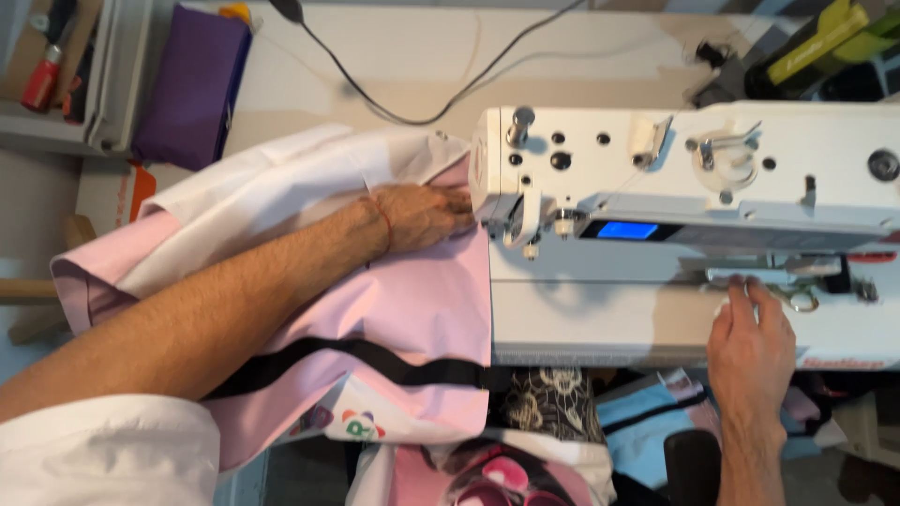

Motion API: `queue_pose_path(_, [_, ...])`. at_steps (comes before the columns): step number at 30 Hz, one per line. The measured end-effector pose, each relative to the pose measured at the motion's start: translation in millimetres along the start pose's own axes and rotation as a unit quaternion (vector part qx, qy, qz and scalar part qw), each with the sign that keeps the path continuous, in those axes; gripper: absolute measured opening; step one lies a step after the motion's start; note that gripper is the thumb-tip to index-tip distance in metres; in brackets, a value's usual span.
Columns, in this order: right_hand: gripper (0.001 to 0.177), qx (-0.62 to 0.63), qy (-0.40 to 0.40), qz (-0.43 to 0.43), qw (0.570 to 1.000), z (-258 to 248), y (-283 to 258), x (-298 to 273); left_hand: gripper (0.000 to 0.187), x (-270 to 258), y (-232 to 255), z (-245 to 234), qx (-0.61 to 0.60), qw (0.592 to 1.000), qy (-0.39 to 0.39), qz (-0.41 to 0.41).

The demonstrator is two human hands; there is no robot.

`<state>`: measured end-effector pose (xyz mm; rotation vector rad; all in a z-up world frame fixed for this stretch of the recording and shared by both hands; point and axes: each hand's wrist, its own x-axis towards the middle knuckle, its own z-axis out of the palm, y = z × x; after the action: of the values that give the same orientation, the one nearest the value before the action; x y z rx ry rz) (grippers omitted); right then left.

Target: Sewing and trimming a fabric tote bag using an industrial sewing machine.

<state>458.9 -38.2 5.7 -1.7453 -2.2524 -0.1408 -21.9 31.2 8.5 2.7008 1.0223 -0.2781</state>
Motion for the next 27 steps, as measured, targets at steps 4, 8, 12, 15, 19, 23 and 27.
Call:
queue_pose_path(4, [0.031, -0.023, 0.005, -0.011, 1.000, 9.2, 2.9, 0.5, 0.039, -2.4, -0.7, 11.8, -0.046, 0.998, 0.036, 0.006])
queue_pose_path(8, [0.030, -0.047, 0.009, 0.000, 0.999, 10.0, 2.9, -0.2, 0.040, 0.3, -2.5, 13.8, -0.001, 0.999, 0.033, 0.013])
queue_pose_path(12, [0.030, -0.048, 0.006, 0.001, 0.999, 11.9, 2.0, -1.7, 0.043, -4.3, 4.5, 12.0, -0.013, 1.000, 0.028, 0.003])
queue_pose_path(15, [0.031, -0.048, 0.002, 0.005, 0.999, 11.5, 0.5, -1.4, 0.044, -4.4, 4.4, 17.0, 0.003, 1.000, 0.025, 0.006])
queue_pose_path(19, [0.030, -0.056, -0.007, 0.010, 0.998, 12.2, 0.6, -3.0, 0.045, -6.9, 11.4, 13.7, 0.016, 1.000, 0.006, -0.012])
queue_pose_path(23, [0.031, -0.052, -0.011, 0.015, 0.999, 9.2, -1.0, -2.0, 0.044, -5.4, 10.4, 21.0, 0.043, 0.999, 0.012, -0.003])
queue_pose_path(27, [0.032, -0.048, -0.011, 0.016, 0.999, 9.1, -1.9, -3.4, 0.042, -6.5, 9.6, 30.7, 0.071, 0.996, 0.046, 0.015])
